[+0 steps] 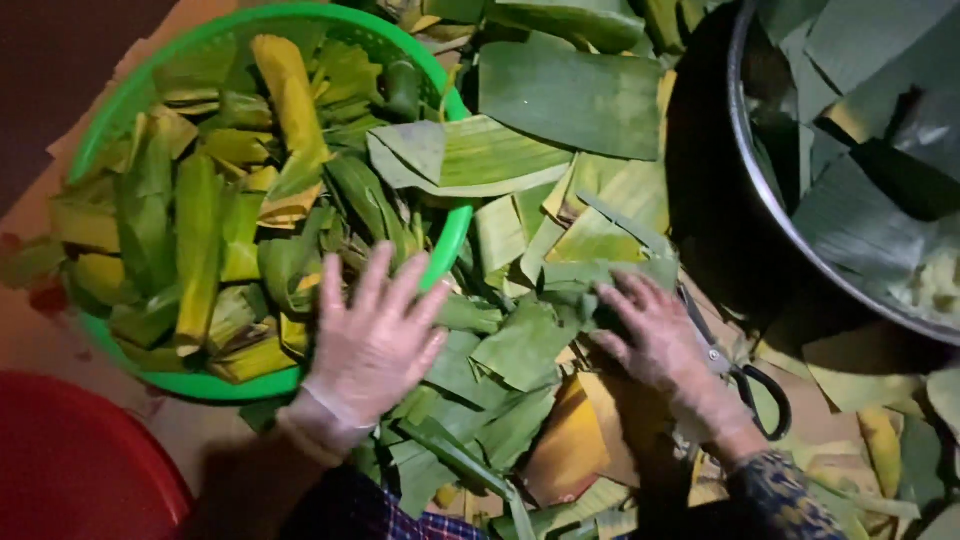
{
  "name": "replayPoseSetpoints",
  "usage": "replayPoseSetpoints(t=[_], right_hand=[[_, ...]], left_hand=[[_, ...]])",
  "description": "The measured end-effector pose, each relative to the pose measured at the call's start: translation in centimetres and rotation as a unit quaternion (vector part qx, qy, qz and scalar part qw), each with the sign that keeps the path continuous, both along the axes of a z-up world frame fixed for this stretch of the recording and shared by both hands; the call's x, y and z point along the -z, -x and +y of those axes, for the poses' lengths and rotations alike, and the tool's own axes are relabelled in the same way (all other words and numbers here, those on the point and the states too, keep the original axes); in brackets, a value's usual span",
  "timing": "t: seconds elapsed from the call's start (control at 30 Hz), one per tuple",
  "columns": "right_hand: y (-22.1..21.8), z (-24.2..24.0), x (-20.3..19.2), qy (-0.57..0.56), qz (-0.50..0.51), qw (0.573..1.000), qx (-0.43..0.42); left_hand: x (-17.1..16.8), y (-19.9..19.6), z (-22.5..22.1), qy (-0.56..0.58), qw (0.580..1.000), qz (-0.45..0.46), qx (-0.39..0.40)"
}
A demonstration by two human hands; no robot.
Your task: Wrapping food portions in banana leaves and organizing them in a basket
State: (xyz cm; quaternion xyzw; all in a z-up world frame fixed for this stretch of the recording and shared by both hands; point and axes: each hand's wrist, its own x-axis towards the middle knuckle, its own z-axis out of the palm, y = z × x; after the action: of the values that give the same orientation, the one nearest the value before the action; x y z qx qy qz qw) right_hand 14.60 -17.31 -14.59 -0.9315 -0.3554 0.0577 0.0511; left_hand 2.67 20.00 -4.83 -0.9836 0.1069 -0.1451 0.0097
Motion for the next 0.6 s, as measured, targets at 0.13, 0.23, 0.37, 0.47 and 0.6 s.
replayPoseSetpoints(t=[0.13, 0.23, 0.37, 0.47, 0.6], right_hand=[[0.4, -7.4, 3.5, 0.061, -0.01, 0.995, 0.082], [1.9, -5.6, 0.8, 0.096, -0.075, 0.985, 0.125], [3.4, 1.4, 3.0, 0.024, -0.086, 0.987, 0.134], [6.8, 5.4, 1.2, -0.029, -0.064, 0.984, 0.166], [9.9, 0.0, 0.3, -0.074, -0.004, 0.986, 0.151]], left_hand=[[2.8, -1.9, -1.6, -0.06, 0.997, -0.036, 0.013], [4.9, -4.7, -2.0, -0.09, 0.993, -0.043, -0.063], [7.3, -9.8, -3.7, -0.15, 0.972, 0.077, -0.166], [6.8, -11.5, -5.4, -0.258, 0.941, 0.139, -0.167], [7.8, -12.0, -4.6, -0.278, 0.933, 0.177, -0.143]])
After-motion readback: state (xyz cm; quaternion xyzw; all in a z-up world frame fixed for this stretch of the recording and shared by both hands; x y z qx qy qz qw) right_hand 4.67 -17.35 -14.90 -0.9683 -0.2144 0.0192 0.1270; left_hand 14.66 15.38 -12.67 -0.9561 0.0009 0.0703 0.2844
